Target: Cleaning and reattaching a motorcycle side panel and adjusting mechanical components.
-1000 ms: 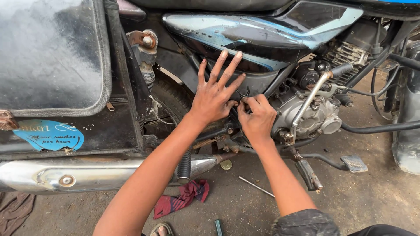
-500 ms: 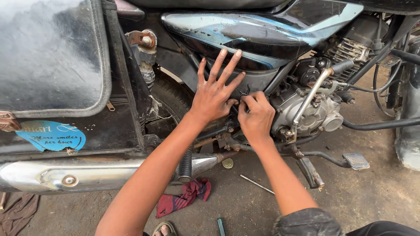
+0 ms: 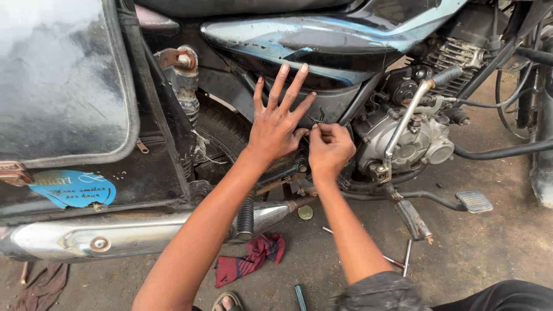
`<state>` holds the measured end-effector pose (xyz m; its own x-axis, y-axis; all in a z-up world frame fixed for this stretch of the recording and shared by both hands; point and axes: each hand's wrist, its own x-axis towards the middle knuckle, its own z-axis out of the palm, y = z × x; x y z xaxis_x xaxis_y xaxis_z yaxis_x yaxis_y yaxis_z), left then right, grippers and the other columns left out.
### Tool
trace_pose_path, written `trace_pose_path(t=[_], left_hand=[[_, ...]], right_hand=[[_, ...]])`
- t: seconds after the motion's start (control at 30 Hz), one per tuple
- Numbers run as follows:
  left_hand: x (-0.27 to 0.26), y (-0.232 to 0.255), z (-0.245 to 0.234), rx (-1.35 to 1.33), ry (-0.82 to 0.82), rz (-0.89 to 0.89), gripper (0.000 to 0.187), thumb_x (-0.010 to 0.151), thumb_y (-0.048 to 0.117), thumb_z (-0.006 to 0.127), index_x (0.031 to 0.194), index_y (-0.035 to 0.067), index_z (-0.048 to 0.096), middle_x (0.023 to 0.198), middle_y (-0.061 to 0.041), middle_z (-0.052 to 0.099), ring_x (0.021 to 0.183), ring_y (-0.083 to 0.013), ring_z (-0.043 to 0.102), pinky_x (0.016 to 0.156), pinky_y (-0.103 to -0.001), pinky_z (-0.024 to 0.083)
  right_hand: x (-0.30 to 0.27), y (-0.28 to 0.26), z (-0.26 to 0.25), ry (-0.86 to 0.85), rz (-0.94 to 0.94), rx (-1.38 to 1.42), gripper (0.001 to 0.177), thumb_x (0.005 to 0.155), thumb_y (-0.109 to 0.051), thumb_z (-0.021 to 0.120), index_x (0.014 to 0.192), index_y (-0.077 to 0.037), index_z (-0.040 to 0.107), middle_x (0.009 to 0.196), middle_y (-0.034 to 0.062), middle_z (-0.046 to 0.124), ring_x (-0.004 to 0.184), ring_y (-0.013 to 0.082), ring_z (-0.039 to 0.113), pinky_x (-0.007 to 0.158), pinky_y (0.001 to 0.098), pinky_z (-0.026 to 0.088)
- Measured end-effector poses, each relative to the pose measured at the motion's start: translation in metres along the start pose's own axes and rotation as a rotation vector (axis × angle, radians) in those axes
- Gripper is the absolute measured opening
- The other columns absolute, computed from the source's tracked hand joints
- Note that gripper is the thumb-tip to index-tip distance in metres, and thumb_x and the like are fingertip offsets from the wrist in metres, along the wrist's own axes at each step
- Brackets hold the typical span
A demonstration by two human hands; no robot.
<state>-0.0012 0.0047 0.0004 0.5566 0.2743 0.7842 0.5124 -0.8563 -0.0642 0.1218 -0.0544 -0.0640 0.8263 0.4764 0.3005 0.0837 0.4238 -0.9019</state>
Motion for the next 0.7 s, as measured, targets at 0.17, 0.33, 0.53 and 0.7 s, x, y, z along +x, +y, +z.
trace_pose_path(t=[0.17,0.33,0.53,0.7], left_hand=[[-0.001,-0.001,0.003,0.033,0.013,0.018,0.077,0.062,0.037,0.093,0.134,0.022,0.071,0.171,-0.002,0.02,0.159,-0.0296,0.012,0.125,-0.069,0.016],[0.001,0.001,0.0,0.033,0.015,0.017,0.076,0.062,0.036,0.094,0.133,0.021,0.071,0.171,-0.003,0.02,0.159,-0.0307,0.013,0.124,-0.069,0.017],[0.003,0.005,-0.003,0.023,0.004,0.006,0.078,0.06,0.034,0.093,0.133,0.021,0.071,0.171,-0.003,0.02,0.159,-0.0306,0.012,0.124,-0.069,0.018],[0.002,0.002,-0.003,0.027,0.009,0.002,0.074,0.061,0.032,0.094,0.131,0.023,0.072,0.171,-0.002,0.02,0.16,-0.0289,0.012,0.124,-0.068,0.018]], right_hand=[[0.019,-0.044,-0.031,-0.449,-1.002,-0.76,0.017,0.081,0.001,0.078,0.098,-0.001,0.073,0.094,0.0116,0.067,0.081,0.0292,0.07,0.068,0.0383,0.055],[0.028,-0.039,-0.029,-0.494,-1.018,-0.759,0.017,0.077,0.0,0.079,0.092,-0.001,0.072,0.09,0.0111,0.066,0.078,0.0296,0.069,0.066,0.0395,0.055],[0.006,0.004,-0.004,-0.159,-0.435,-0.432,0.009,0.083,-0.004,0.08,0.088,-0.001,0.073,0.078,0.0108,0.069,0.066,0.0297,0.068,0.06,0.0366,0.051],[-0.002,-0.011,-0.001,-0.007,-0.328,-0.324,0.008,0.084,-0.002,0.079,0.086,0.0,0.072,0.084,0.0079,0.07,0.066,0.0242,0.071,0.06,0.0332,0.055]])
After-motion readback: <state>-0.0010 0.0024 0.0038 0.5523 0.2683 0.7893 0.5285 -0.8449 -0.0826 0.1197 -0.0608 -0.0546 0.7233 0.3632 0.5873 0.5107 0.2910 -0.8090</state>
